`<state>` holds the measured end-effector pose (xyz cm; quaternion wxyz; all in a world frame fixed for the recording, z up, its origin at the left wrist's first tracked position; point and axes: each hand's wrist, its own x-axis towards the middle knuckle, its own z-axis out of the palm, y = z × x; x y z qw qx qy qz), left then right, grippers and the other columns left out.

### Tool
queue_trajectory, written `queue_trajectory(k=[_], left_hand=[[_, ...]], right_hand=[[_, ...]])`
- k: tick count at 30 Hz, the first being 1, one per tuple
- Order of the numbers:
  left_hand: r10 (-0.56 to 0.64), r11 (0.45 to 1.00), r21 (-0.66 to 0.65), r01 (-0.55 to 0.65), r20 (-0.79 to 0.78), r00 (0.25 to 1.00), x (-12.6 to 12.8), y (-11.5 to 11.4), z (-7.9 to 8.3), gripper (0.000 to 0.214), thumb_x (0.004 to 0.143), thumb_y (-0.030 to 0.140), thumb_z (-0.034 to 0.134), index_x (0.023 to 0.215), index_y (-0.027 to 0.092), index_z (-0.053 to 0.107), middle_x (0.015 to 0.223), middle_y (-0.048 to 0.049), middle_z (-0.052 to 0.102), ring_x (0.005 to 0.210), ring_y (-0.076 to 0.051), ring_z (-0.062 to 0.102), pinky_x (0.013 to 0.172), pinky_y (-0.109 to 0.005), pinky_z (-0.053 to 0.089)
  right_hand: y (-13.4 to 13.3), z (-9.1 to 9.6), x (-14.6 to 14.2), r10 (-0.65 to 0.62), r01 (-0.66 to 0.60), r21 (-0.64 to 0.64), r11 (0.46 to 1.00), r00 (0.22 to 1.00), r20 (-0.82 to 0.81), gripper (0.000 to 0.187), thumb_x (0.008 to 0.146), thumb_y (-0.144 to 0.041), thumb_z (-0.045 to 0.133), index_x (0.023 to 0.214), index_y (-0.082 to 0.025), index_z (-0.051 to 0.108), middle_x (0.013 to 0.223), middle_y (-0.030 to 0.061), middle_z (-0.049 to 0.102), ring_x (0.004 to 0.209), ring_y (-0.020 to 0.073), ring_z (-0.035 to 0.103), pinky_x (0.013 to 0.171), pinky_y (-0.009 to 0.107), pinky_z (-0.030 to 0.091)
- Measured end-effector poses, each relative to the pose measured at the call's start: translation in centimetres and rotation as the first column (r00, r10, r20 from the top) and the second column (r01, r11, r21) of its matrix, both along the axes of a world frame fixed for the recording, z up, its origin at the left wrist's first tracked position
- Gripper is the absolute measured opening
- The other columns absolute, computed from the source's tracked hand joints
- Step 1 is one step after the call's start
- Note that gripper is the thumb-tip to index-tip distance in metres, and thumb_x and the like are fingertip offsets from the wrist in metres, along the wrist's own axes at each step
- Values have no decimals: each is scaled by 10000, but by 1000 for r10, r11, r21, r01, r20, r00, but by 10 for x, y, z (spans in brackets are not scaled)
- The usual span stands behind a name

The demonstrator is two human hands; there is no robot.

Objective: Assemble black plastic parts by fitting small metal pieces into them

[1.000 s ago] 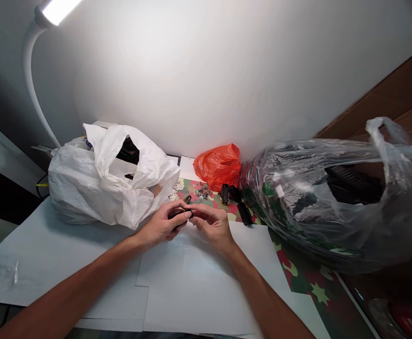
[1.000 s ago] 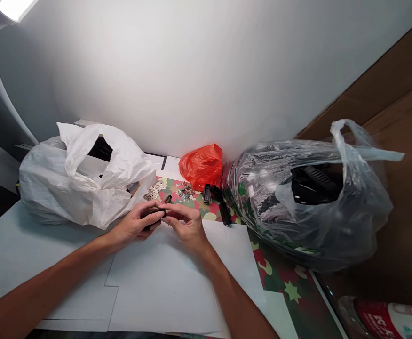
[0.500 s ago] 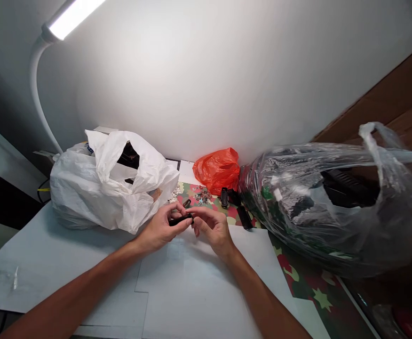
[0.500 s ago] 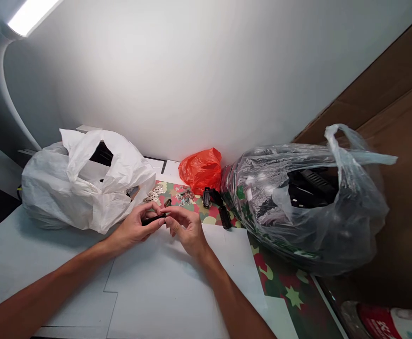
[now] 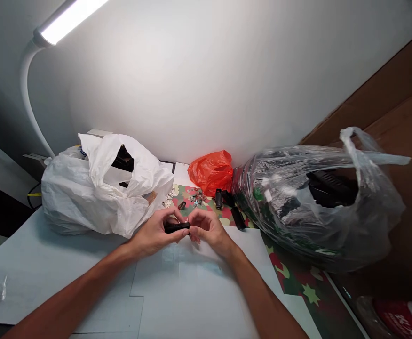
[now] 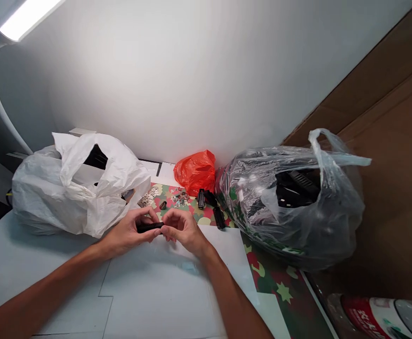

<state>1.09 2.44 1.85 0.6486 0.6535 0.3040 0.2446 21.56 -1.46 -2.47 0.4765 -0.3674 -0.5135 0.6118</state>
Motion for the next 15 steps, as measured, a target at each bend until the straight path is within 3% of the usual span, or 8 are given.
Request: queue_trajectory(k=[6,11,15], left_hand=[[70,995,76,-68,-18,997,0,3,0,361,814,371,798,759,184,494,712,38,544,678,-96,472,626,-220,355],[128,979,168,-118,-50,990,1,7,-6,350,836,432,760,755,177,534,735,26,529,692,-114,476,626,-230,376],[214,947,264,-182,-100,972,0,11,-12,399,838,502,748,747,184,525,707,31,517,669,-120,469,598,-225,380]], right_hand=[[1,2,6,-46,42,42,998,994,102,487,779,-597,905,871,-208,627,732,-41,582,554,89,494,500,225,414],[3,7,1,-107,91,101,991,980,166,497,807,-653,847,866,-224,603,716,-45,574,571,110,519,558,255,453],[6,7,-2,-187,130,209,969,942,280,394,892,-587,771,909,-226,615,707,-37,600,612,135,576,617,272,474]])
